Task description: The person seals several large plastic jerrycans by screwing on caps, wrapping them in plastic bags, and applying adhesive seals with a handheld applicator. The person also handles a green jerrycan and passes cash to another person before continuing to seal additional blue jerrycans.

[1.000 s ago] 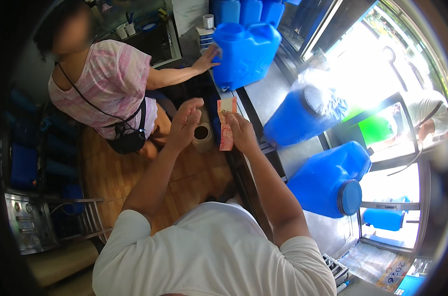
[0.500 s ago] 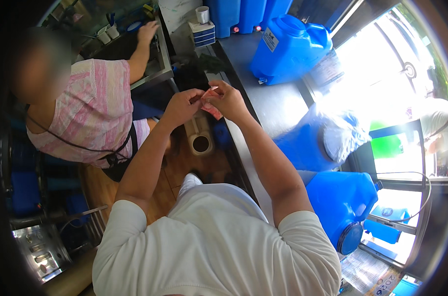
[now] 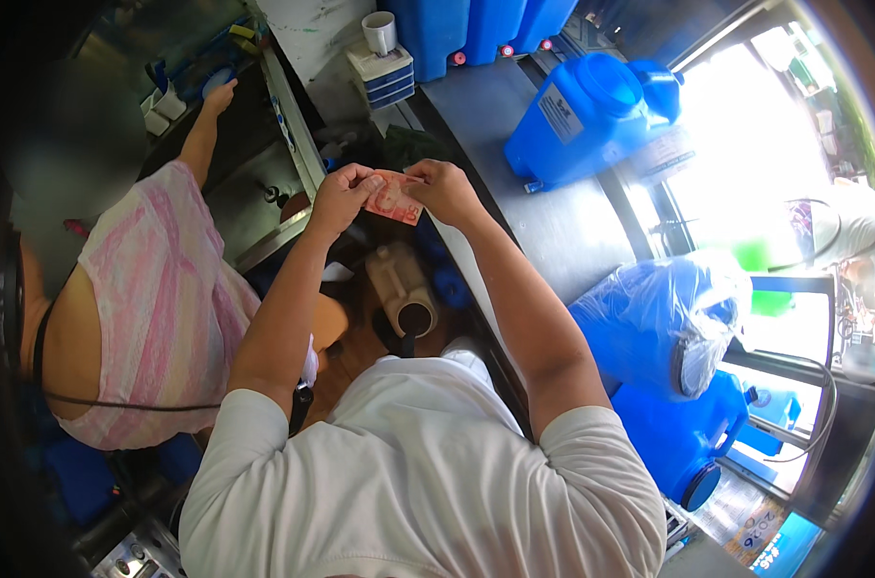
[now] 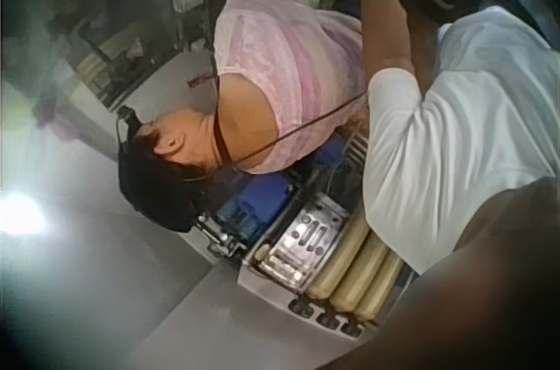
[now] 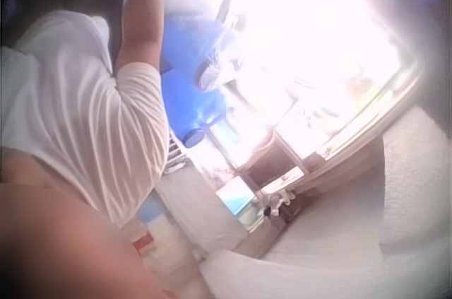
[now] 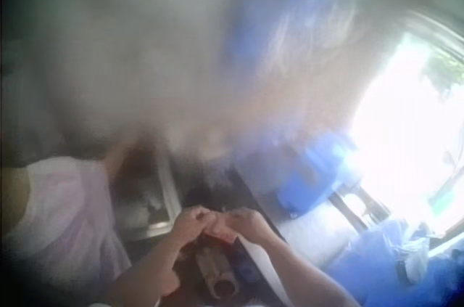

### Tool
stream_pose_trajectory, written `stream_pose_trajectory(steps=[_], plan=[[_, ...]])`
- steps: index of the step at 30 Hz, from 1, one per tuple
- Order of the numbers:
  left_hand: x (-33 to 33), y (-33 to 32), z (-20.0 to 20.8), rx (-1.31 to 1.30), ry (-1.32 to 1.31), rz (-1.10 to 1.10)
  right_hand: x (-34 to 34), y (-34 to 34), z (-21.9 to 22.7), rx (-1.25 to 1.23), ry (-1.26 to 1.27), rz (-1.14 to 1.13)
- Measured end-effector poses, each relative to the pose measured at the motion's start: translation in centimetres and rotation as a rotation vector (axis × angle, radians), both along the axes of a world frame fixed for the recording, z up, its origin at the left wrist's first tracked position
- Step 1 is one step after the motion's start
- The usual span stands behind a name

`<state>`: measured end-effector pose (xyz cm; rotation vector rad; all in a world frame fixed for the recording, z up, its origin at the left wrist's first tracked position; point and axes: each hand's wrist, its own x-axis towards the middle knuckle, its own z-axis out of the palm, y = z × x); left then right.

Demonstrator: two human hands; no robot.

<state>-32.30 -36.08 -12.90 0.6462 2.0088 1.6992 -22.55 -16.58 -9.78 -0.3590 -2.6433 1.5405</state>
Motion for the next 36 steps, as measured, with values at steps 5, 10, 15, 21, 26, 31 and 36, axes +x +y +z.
stream_pose_trajectory(steps=[5,10,15,21,26,31,36], plan=[[-2.2,1.9,-0.9,-0.173,0.258,0.191,-4.1,1.9,-1.0,-0.336,-0.145,-0.015],[-6.3,3.9,-2.4,-0.092,0.125,0.210,-9.3,4.6,-3.3,-0.332,-0.145,-0.015],[-11.9,3.9,-4.0,-0.127,-0.011,0.156,-15.9,6.3,-6.7,-0.354,-0.158,0.091],[-16.0,4.2,-3.8,-0.225,0.115,0.431,-29.4,7.2,-14.1,-0.540,-0.272,-0.265],[-16.7,4.5,-4.4,-0.110,0.065,0.477,-37.6,6.8,-19.3,-0.773,-0.298,-0.506],[-16.9,4.6,-5.3,-0.001,0.086,0.553,-35.7,7.1,-20.3,-0.959,-0.199,-0.547],[-17.3,4.7,-4.9,0.211,-0.016,0.589,-25.6,8.2,-20.1,-0.915,-0.276,-0.500]])
